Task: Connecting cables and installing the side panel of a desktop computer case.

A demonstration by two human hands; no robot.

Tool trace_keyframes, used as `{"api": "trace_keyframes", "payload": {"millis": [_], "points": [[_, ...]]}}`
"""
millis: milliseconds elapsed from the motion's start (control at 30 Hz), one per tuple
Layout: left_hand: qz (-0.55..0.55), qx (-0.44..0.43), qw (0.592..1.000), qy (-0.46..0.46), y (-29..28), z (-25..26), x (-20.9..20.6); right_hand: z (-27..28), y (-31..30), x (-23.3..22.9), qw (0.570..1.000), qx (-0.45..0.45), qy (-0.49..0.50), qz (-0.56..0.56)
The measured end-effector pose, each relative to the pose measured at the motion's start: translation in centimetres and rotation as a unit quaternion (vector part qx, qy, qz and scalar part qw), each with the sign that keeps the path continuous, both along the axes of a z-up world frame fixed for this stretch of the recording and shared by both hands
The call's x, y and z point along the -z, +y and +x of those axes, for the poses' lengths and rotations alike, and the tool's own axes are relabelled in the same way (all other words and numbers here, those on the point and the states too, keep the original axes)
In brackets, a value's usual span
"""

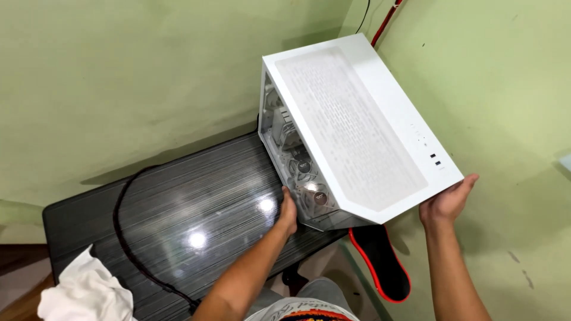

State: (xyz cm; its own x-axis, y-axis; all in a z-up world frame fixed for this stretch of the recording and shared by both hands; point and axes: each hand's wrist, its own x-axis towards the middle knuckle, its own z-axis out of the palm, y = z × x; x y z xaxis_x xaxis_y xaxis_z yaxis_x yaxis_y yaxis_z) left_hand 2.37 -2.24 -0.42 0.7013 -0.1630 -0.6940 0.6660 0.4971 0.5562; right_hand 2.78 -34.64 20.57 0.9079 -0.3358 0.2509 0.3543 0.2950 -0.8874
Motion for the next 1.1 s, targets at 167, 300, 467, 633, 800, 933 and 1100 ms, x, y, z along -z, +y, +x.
{"api": "trace_keyframes", "payload": {"millis": [167, 300, 467, 633, 800, 933, 1100], "points": [[-0.031, -0.014, 0.998, 0.048, -0.7, 0.1, -3.1, 0.9, -0.3, -0.3, 0.999, 0.025, 0.014, -0.027], [-0.051, -0.014, 0.997, 0.049, -1.2, 0.6, -0.9, 0.5, 0.8, -1.5, 0.998, 0.03, 0.011, -0.059], [-0.044, -0.003, 0.998, 0.041, 1.5, -0.5, -3.0, 1.0, 0.0, -0.6, 0.999, -0.012, 0.007, -0.045], [0.053, 0.081, 0.994, -0.041, 4.2, -0.1, 4.0, 1.3, -1.5, 0.5, 0.997, -0.065, -0.021, -0.048], [0.392, 0.109, 0.886, -0.223, 16.2, -4.9, 2.4, -1.3, 2.5, -0.2, 0.984, -0.053, -0.111, -0.132], [0.466, -0.018, 0.846, -0.258, 34.0, -13.1, 0.3, -3.6, 3.0, 8.2, 0.985, 0.137, 0.021, -0.105], [0.737, -0.178, 0.62, -0.201, 54.4, -28.2, 1.7, -3.4, -1.8, 37.1, 0.95, 0.116, 0.254, 0.137]]}}
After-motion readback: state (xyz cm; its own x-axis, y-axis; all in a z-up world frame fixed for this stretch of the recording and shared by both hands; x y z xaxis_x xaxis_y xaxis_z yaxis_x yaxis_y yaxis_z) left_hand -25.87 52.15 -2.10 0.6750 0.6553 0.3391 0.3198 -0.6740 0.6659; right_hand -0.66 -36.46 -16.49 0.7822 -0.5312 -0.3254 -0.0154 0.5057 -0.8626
